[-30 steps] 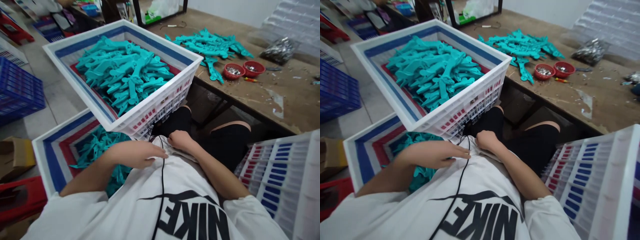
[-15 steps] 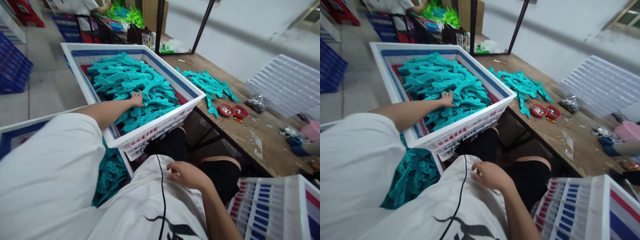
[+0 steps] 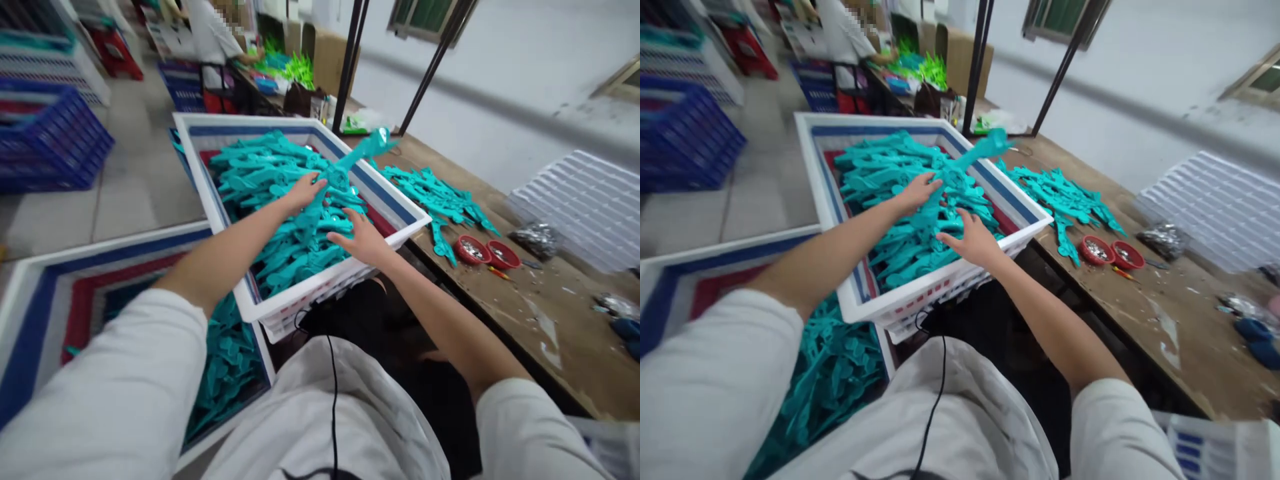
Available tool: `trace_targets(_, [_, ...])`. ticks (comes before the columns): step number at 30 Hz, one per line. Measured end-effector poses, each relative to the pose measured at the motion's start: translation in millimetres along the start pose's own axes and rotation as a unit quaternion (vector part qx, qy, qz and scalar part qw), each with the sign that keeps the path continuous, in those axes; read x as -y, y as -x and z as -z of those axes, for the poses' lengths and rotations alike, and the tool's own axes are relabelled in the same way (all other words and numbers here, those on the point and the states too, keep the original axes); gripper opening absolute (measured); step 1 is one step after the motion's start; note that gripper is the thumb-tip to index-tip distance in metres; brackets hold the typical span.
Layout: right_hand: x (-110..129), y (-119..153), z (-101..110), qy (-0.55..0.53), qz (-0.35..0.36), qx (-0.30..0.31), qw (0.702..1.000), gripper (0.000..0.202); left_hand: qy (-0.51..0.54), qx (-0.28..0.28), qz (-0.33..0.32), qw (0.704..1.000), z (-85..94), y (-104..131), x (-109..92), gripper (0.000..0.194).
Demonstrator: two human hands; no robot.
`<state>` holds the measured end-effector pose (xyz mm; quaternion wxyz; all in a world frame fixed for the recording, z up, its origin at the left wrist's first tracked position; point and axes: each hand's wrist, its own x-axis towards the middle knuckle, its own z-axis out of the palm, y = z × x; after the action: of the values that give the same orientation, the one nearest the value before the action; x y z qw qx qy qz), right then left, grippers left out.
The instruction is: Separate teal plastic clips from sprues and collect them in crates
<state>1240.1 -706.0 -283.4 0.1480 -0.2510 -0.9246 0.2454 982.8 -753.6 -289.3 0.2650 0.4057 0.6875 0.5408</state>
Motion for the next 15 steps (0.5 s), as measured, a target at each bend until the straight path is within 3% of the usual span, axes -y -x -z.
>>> trace_targets(1, [2.6,-25.2,-4.2,0.031,0.026,-0.008,0.999,0.113,0.088,-0.052,0.0,0.995,2.0,2.0,-9.4,0.032])
trace_targets(3, [7.9,-75.5,-14.0,0.048,0.096,0.002,0.994,0.138,0.234,-0.166,-0.03,0.957,7.0,5.6,-21.9,0.026])
trace_targets(6, [16.0,-145.9,-27.6,0.015,0.225,0.044,0.973,0.138,0.389,-0.274,-0.094,0.874,18.3,8.2,-27.0,0.033])
trace_targets(7, [18.3,-166.4,-30.5,0.013,0.263,0.047,0.964,0.131,0.415,-0.281,-0.11,0.858,22.6,8.3,-26.5,0.045])
trace_targets(9, [20.7,-200.4,-33.8,0.018,0.318,0.046,0.947,0.115,0.431,-0.269,-0.122,0.853,29.6,7.9,-23.7,0.069])
trace_targets(13, [9.7,-232.7,-43.7,-0.052,0.378,0.029,0.924,0.099,0.397,-0.211,-0.088,0.889,32.0,2.5,-13.1,0.102])
trace_targets(15, [-3.7,-231.9,-54.2,-0.139,0.356,0.005,0.924,0.101,0.365,-0.199,-0.059,0.907,28.1,-2.0,-5.5,0.118])
